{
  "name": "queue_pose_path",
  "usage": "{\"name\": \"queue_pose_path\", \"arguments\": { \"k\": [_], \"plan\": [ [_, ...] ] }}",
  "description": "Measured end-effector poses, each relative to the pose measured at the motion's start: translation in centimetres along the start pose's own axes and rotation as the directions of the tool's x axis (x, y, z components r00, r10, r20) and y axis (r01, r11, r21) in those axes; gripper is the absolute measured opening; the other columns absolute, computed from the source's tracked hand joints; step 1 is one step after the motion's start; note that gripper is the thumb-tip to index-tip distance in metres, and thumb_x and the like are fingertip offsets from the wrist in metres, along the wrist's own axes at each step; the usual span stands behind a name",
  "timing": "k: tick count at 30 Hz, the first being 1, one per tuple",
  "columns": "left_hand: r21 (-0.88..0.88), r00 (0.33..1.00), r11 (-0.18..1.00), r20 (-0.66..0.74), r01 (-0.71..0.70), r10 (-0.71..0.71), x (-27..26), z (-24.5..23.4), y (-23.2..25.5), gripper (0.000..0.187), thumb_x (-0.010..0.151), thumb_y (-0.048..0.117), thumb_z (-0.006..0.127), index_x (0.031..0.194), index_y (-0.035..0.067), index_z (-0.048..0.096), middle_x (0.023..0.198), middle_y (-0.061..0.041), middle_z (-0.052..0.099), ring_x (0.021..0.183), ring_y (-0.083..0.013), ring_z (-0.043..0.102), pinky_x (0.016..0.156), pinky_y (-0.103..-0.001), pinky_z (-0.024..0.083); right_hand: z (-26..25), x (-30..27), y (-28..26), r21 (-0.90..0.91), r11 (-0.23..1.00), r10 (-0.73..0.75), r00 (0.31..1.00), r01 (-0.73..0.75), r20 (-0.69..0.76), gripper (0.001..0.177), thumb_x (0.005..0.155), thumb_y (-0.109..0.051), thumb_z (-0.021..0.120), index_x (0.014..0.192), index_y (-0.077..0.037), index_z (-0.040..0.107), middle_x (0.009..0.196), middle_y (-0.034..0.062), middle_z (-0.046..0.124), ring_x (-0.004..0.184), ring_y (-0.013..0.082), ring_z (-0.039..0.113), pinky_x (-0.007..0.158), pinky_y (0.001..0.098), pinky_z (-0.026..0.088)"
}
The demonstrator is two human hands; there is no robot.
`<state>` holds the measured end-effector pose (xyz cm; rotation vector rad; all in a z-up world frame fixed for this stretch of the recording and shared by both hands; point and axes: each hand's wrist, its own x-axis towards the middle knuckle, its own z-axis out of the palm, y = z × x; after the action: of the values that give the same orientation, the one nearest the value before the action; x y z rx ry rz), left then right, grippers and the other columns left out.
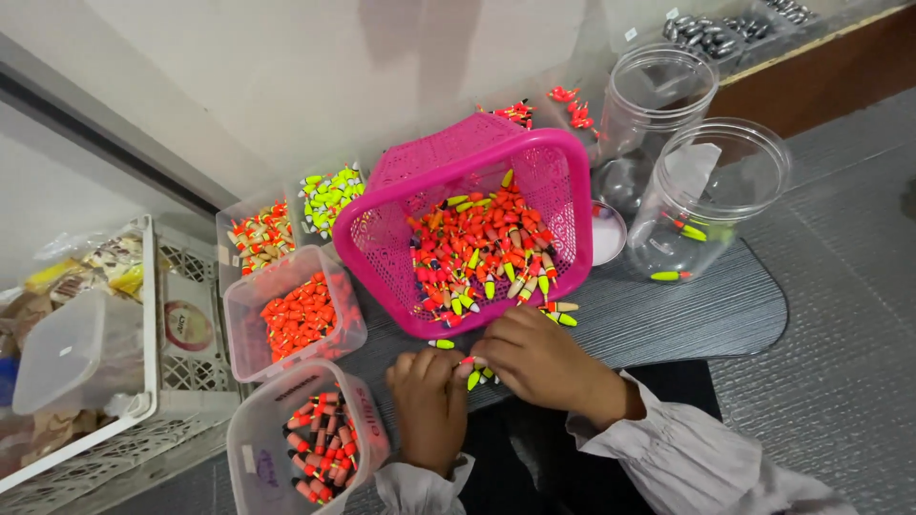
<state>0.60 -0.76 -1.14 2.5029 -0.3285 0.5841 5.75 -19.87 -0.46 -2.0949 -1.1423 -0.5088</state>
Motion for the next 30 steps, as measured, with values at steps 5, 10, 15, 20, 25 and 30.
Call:
{"name": "queue_pose_path", "arguments": {
  "k": [5, 10, 15, 20, 25, 30],
  "plan": [
    [-0.006, 0.998, 0.999, 0.023, 0.052, -0.052, 0.3, -0.3, 0.5, 0.051, 0.104, 0.045, 0.027, 0.077, 0.019, 0.061, 0.075, 0.004, 0.064, 0.074, -0.0244, 0.052, 0.07, -0.043, 0.032, -0.2, 0.1, -0.3, -0.058, 0.997, -0.051, 0.998, 0.049, -0.027, 0.011, 0.1, -0.02, 0.062, 0.1, -0.009, 0.066, 0.085, 0.006, 0.053, 0.078, 0.0258, 0.051, 0.068, 0.0393, 0.04],
    [-0.004, 1.0, 1.0, 0.015, 0.011, -0.011, 0.1, -0.3, 0.2, 0.037, 0.102, 0.041, 0.042, 0.079, 0.021, 0.063, 0.079, 0.007, 0.066, 0.077, -0.0228, 0.053, 0.071, -0.041, 0.033, -0.5, 0.2, -0.5, -0.022, 0.999, -0.038, 0.999, 0.037, -0.034, 0.017, 0.102, -0.022, 0.058, 0.094, -0.008, 0.064, 0.082, 0.0065, 0.052, 0.076, 0.027, 0.051, 0.068, 0.0399, 0.04],
    [-0.117, 0.997, 0.99, -0.007, 0.079, -0.08, 0.0, -1.0, 0.9, 0.042, 0.1, 0.046, 0.037, 0.094, 0.02, 0.069, 0.087, 0.005, 0.069, 0.084, -0.0228, 0.057, 0.078, -0.041, 0.035, -3.4, -0.3, -1.4, -0.142, 0.988, -0.059, 0.998, 0.054, -0.032, 0.013, 0.097, -0.019, 0.064, 0.105, -0.009, 0.066, 0.099, 0.008, 0.067, 0.085, 0.0303, 0.059, 0.075, 0.0454, 0.046],
    [-0.267, 0.968, 0.949, -0.138, 0.167, -0.209, 0.1, -1.5, 0.9, 0.05, 0.103, 0.046, 0.03, 0.097, 0.013, 0.067, 0.082, -0.001, 0.064, 0.083, -0.0248, 0.057, 0.075, -0.039, 0.041, -12.3, 1.1, -1.4, -0.389, 0.896, 0.07, 0.931, -0.216, -0.357, 0.021, 0.103, -0.024, 0.056, 0.097, -0.007, 0.066, 0.092, 0.0127, 0.068, 0.08, 0.0355, 0.058, 0.075, 0.0479, 0.042],
    [-0.258, 0.972, 0.955, -0.146, 0.144, -0.186, 0.1, -1.8, 1.0, 0.049, 0.104, 0.047, 0.031, 0.099, 0.012, 0.066, 0.085, -0.002, 0.065, 0.084, -0.0262, 0.058, 0.077, -0.04, 0.042, -17.4, 10.0, 3.1, -0.614, 0.71, 0.017, 0.88, -0.345, -0.474, 0.013, 0.114, -0.009, 0.073, 0.103, -0.001, 0.074, 0.091, 0.012, 0.068, 0.084, 0.0319, 0.062, 0.08, 0.0442, 0.045],
    [-0.298, 0.964, 0.945, -0.178, 0.137, -0.197, 0.1, -2.0, 0.9, 0.041, 0.102, 0.042, 0.038, 0.097, 0.013, 0.067, 0.085, -0.001, 0.065, 0.085, -0.0242, 0.058, 0.077, -0.039, 0.042, -18.1, 12.4, 3.1, -0.554, 0.721, 0.136, 0.869, -0.417, -0.476, 0.019, 0.112, -0.013, 0.067, 0.121, 0.0, 0.078, 0.096, 0.0148, 0.071, 0.084, 0.034, 0.062, 0.078, 0.0486, 0.044]
  ]
}}
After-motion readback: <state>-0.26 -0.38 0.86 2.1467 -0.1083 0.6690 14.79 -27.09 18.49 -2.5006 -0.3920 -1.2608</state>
